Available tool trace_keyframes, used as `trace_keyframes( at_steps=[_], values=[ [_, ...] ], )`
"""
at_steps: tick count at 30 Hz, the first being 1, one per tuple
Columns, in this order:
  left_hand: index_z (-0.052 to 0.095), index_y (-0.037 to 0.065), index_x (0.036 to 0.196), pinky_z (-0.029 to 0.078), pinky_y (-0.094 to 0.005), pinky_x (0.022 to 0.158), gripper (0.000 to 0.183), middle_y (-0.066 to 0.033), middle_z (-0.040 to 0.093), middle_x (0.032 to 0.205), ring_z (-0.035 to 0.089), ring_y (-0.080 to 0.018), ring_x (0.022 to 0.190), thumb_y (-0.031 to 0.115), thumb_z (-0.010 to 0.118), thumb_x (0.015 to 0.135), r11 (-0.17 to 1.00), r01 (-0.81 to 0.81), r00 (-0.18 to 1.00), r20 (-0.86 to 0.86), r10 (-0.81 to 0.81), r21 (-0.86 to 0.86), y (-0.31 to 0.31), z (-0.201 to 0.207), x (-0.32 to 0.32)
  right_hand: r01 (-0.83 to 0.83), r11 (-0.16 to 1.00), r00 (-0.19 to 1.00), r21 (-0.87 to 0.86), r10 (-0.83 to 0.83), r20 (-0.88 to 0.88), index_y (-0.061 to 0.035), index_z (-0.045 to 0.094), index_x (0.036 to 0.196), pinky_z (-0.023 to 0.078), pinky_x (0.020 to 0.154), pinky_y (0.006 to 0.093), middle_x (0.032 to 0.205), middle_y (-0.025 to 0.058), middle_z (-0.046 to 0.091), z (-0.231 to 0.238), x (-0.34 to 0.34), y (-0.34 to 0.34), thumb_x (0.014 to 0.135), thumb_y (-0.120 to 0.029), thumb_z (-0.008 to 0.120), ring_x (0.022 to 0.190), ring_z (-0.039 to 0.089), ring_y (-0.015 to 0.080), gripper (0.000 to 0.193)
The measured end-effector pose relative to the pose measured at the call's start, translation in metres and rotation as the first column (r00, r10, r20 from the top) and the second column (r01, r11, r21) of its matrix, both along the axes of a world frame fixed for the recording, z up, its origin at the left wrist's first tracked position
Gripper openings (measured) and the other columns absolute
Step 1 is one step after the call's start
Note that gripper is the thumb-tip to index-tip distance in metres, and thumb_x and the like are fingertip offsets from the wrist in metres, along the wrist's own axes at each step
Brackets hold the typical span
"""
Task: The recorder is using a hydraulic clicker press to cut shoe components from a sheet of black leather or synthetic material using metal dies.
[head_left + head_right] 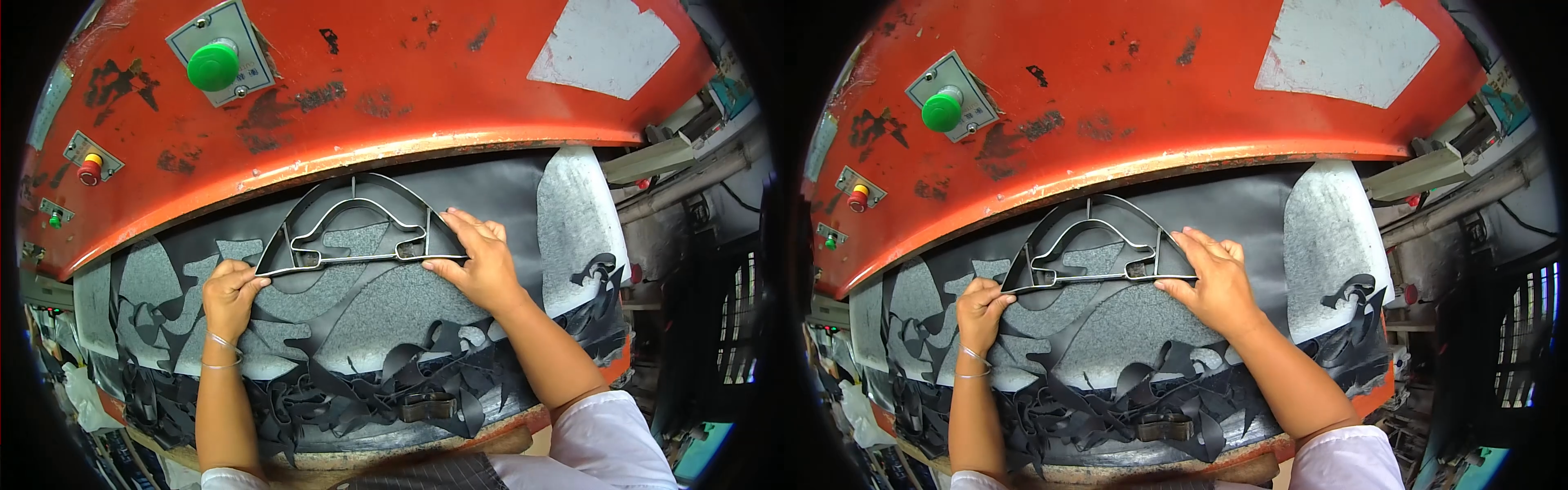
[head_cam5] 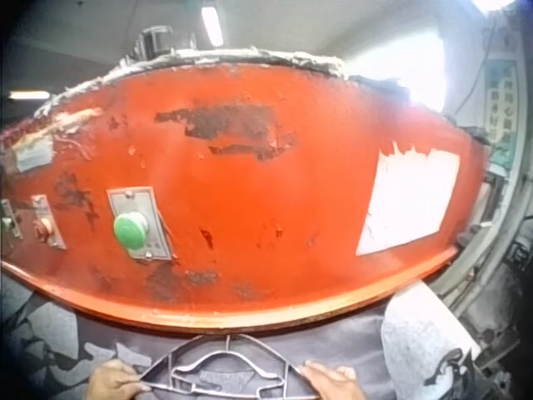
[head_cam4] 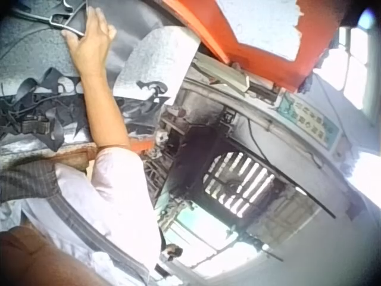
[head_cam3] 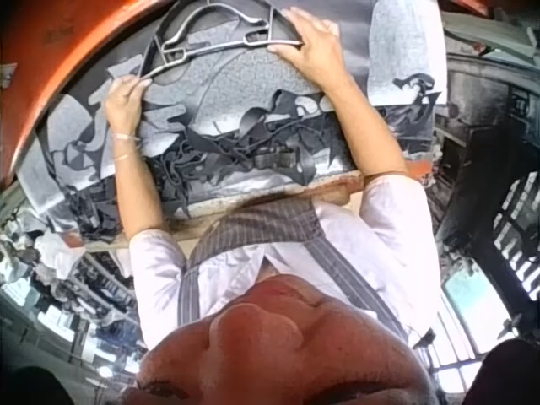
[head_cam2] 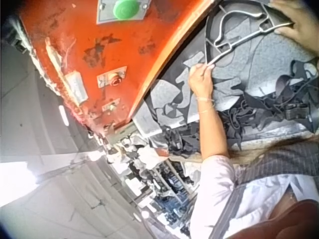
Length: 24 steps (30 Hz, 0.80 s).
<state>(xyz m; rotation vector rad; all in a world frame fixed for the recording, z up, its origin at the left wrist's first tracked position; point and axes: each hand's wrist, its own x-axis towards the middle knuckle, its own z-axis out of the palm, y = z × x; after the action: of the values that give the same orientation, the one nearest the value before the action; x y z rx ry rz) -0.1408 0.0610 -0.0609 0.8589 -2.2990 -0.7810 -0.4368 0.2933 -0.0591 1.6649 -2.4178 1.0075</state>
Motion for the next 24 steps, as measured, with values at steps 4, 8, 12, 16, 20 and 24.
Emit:
trace_keyframes(
  at_steps=[4, 8, 12, 16, 20, 24],
  values=[
    [0.074, 0.001, 0.084, 0.047, -0.0280, 0.061, 0.018, -0.0065, 0.064, 0.076, 0.060, -0.0182, 0.068, 0.006, 0.081, 0.068, 0.999, 0.020, 0.999, 0.028, -0.019, -0.047, -0.002, 0.008, 0.012, 0.039, 0.999, 0.998, 0.032, -0.041, 0.038, -0.0067, 0.060, 0.125, 0.037, 0.099, 0.0401, 0.128, 0.0175, 0.060, 0.005, 0.017, 0.002, 0.067, -0.038, 0.084, 0.112, 0.055, 0.0330, 0.070],
    [0.073, 0.002, 0.087, 0.048, -0.0292, 0.065, 0.021, -0.0076, 0.065, 0.079, 0.062, -0.0200, 0.072, 0.012, 0.082, 0.070, 0.995, 0.026, 1.000, 0.009, -0.026, -0.092, -0.002, 0.002, 0.022, 0.010, 0.999, 1.000, 0.035, -0.011, 0.029, -0.0075, 0.056, 0.130, 0.036, 0.101, 0.0448, 0.130, 0.0172, 0.057, 0.006, 0.026, 0.004, 0.068, -0.041, 0.083, 0.116, 0.051, 0.0359, 0.075],
    [0.070, 0.006, 0.110, 0.050, -0.0284, 0.072, 0.035, -0.0072, 0.067, 0.089, 0.063, -0.0165, 0.080, 0.019, 0.078, 0.078, 0.979, -0.124, 0.983, -0.112, 0.143, 0.160, -0.009, 0.024, 0.059, 0.180, 0.984, 0.982, 0.000, -0.180, -0.061, -0.0056, 0.048, 0.136, 0.031, 0.105, 0.0497, 0.138, 0.0166, 0.048, 0.038, 0.063, 0.013, 0.064, -0.043, 0.084, 0.130, 0.040, 0.0358, 0.088],
    [0.069, 0.000, 0.105, 0.051, -0.0288, 0.077, 0.032, -0.0072, 0.070, 0.095, 0.063, -0.0136, 0.087, 0.029, 0.058, 0.097, 0.874, -0.467, 0.800, -0.356, 0.483, 0.138, -0.063, 0.060, 0.143, -0.075, 0.959, 0.993, -0.271, 0.096, 0.065, -0.0022, 0.056, 0.125, 0.051, 0.084, 0.0405, 0.097, 0.0141, 0.067, 0.101, 0.117, -0.015, 0.075, -0.034, 0.081, 0.091, 0.065, 0.0292, 0.064],
    [0.067, 0.000, 0.098, 0.047, -0.0338, 0.080, 0.048, -0.0075, 0.070, 0.095, 0.060, -0.0178, 0.083, 0.040, 0.042, 0.103, 0.585, -0.811, 0.443, -0.655, 0.613, -0.001, -0.116, 0.106, 0.211, -0.154, 0.897, 0.979, -0.413, 0.196, 0.062, -0.0043, 0.055, 0.121, 0.055, 0.069, 0.0325, 0.090, 0.0121, 0.066, 0.155, 0.160, -0.056, 0.076, -0.032, 0.080, 0.078, 0.067, 0.0247, 0.059],
    [0.060, -0.002, 0.086, 0.044, -0.0358, 0.072, 0.047, -0.0093, 0.060, 0.079, 0.054, -0.0218, 0.074, 0.037, 0.041, 0.104, 0.518, -0.783, 0.615, -0.557, 0.558, -0.345, -0.144, 0.131, 0.275, -0.051, 0.885, 0.994, -0.463, 0.087, 0.058, -0.0062, 0.053, 0.103, 0.050, 0.054, 0.0345, 0.069, 0.0070, 0.063, 0.169, 0.184, -0.085, 0.083, -0.027, 0.075, 0.061, 0.064, 0.0238, 0.036]
  ],
)
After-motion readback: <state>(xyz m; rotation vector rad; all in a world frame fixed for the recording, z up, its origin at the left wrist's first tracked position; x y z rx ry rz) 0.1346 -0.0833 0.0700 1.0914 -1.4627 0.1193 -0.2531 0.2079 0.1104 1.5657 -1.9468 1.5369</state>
